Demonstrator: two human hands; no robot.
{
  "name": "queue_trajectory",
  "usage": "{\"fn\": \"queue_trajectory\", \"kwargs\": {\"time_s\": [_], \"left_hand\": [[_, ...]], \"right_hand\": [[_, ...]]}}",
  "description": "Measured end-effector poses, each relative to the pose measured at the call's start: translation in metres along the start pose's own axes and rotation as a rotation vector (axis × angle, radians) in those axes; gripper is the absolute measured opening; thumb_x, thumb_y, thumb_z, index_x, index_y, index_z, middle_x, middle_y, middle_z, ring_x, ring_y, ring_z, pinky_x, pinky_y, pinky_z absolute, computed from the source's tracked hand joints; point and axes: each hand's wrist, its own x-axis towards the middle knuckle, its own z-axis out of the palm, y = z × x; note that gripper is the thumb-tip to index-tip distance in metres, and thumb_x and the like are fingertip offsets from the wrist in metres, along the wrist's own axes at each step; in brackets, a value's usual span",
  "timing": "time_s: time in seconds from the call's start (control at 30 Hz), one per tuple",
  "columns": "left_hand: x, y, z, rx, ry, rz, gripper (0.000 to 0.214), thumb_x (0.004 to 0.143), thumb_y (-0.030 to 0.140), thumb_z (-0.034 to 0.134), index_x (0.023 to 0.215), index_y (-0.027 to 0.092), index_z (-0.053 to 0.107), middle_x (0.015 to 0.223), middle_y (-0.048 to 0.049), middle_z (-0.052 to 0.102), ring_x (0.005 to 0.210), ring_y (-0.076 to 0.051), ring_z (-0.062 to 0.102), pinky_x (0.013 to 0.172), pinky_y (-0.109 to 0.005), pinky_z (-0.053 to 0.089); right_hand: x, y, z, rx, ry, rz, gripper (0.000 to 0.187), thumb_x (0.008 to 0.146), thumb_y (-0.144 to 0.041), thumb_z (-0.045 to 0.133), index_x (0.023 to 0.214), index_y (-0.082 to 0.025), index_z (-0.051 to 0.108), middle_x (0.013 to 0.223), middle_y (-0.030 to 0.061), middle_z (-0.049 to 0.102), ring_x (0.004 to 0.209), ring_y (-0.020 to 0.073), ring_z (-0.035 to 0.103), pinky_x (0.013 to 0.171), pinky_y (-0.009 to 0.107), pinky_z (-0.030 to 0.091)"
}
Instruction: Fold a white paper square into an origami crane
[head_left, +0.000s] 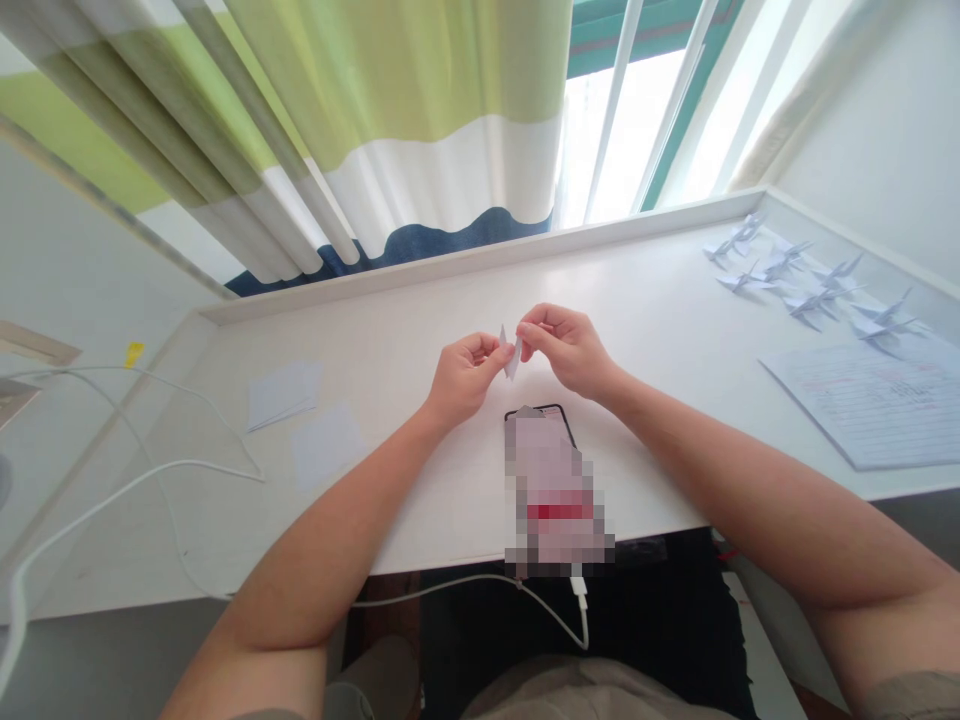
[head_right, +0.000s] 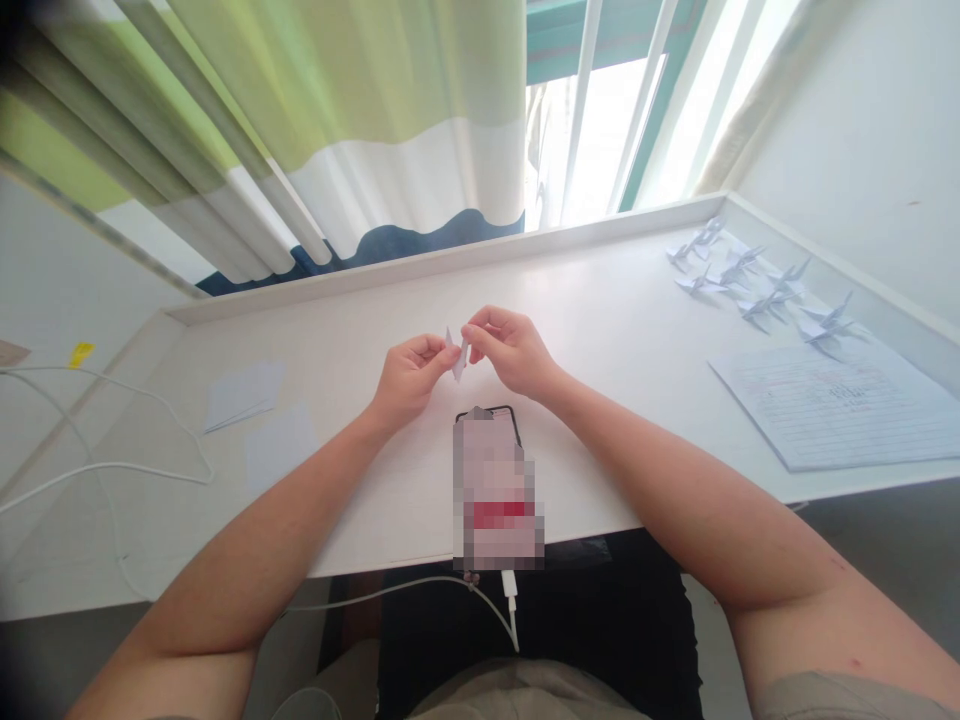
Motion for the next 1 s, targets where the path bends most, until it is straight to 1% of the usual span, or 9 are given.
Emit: {"fn": "queue_trajectory", "kwargs": {"time_s": [0.1, 0.17, 0.27, 0.33, 0.43, 0.6, 0.77, 1.0], "left_hand": [[-0.0011, 0.0017, 0.0003, 0.030, 0.012, -0.008, 0.044, 0.085, 0.060, 0.086, 0.079, 0.018, 0.073, 0.074, -0.0021, 0.071, 0.069, -0.014, 0.062, 0.069, -0.029, 0.047], [-0.0017, 0.0017, 0.0005, 0.045, 0.039, 0.004, 0.044, 0.085, 0.059, 0.086, 0.078, 0.018, 0.072, 0.074, -0.0015, 0.071, 0.069, -0.014, 0.062, 0.069, -0.029, 0.048], [-0.0019, 0.0000, 0.0009, 0.044, 0.060, 0.018, 0.042, 0.086, 0.058, 0.086, 0.080, 0.019, 0.073, 0.076, -0.0015, 0.073, 0.070, -0.014, 0.063, 0.071, -0.029, 0.049], [-0.0016, -0.0012, 0.0013, 0.027, 0.058, 0.023, 0.042, 0.086, 0.059, 0.086, 0.084, 0.019, 0.075, 0.080, -0.0023, 0.075, 0.072, -0.014, 0.065, 0.073, -0.029, 0.051], [-0.0012, -0.0014, 0.0022, -0.018, 0.034, 0.036, 0.043, 0.086, 0.061, 0.085, 0.088, 0.019, 0.078, 0.085, -0.0041, 0.078, 0.077, -0.015, 0.068, 0.076, -0.030, 0.053], [-0.0023, 0.0011, 0.0029, -0.085, -0.039, 0.039, 0.045, 0.086, 0.063, 0.086, 0.091, 0.019, 0.080, 0.089, -0.0065, 0.082, 0.083, -0.018, 0.074, 0.082, -0.033, 0.057], [-0.0038, 0.0020, 0.0024, -0.092, -0.055, 0.028, 0.045, 0.086, 0.062, 0.086, 0.092, 0.018, 0.080, 0.091, -0.0078, 0.083, 0.085, -0.019, 0.075, 0.083, -0.034, 0.058], [-0.0033, -0.0013, 0.0015, -0.074, -0.023, 0.053, 0.042, 0.089, 0.060, 0.085, 0.091, 0.018, 0.079, 0.092, -0.0072, 0.082, 0.086, -0.019, 0.075, 0.084, -0.034, 0.058]], "right_hand": [[0.0012, 0.0012, 0.0000, 0.005, -0.011, 0.027, 0.033, 0.093, -0.050, 0.080, 0.081, -0.022, 0.068, 0.069, -0.0004, 0.069, 0.066, 0.0152, 0.067, 0.070, 0.034, 0.056], [0.0025, 0.0027, -0.0008, 0.031, -0.008, 0.054, 0.034, 0.092, -0.052, 0.080, 0.082, -0.021, 0.071, 0.074, 0.0005, 0.071, 0.066, 0.0147, 0.067, 0.071, 0.034, 0.058], [0.0043, 0.0043, -0.0030, 0.117, -0.018, 0.098, 0.033, 0.091, -0.054, 0.080, 0.094, -0.021, 0.077, 0.086, 0.0018, 0.075, 0.071, 0.0144, 0.069, 0.076, 0.036, 0.063], [0.0047, 0.0037, -0.0045, 0.152, -0.065, 0.117, 0.035, 0.090, -0.055, 0.082, 0.098, -0.022, 0.080, 0.089, 0.0024, 0.077, 0.076, 0.0154, 0.071, 0.079, 0.037, 0.064], [0.0041, 0.0004, -0.0063, 0.156, -0.141, 0.118, 0.039, 0.087, -0.058, 0.086, 0.094, -0.021, 0.082, 0.089, 0.0034, 0.078, 0.079, 0.0160, 0.071, 0.080, 0.036, 0.064], [0.0038, -0.0034, -0.0090, 0.142, -0.194, 0.109, 0.042, 0.083, -0.061, 0.090, 0.089, -0.021, 0.082, 0.088, 0.0034, 0.078, 0.079, 0.0157, 0.070, 0.078, 0.034, 0.061], [0.0047, -0.0022, -0.0090, 0.160, -0.186, 0.120, 0.043, 0.080, -0.061, 0.093, 0.084, -0.020, 0.080, 0.079, 0.0019, 0.076, 0.074, 0.0150, 0.067, 0.076, 0.034, 0.060], [0.0039, -0.0029, -0.0052, 0.174, -0.123, 0.115, 0.043, 0.080, -0.060, 0.093, 0.080, -0.020, 0.077, 0.077, 0.0016, 0.073, 0.074, 0.0153, 0.066, 0.078, 0.035, 0.060]]}}
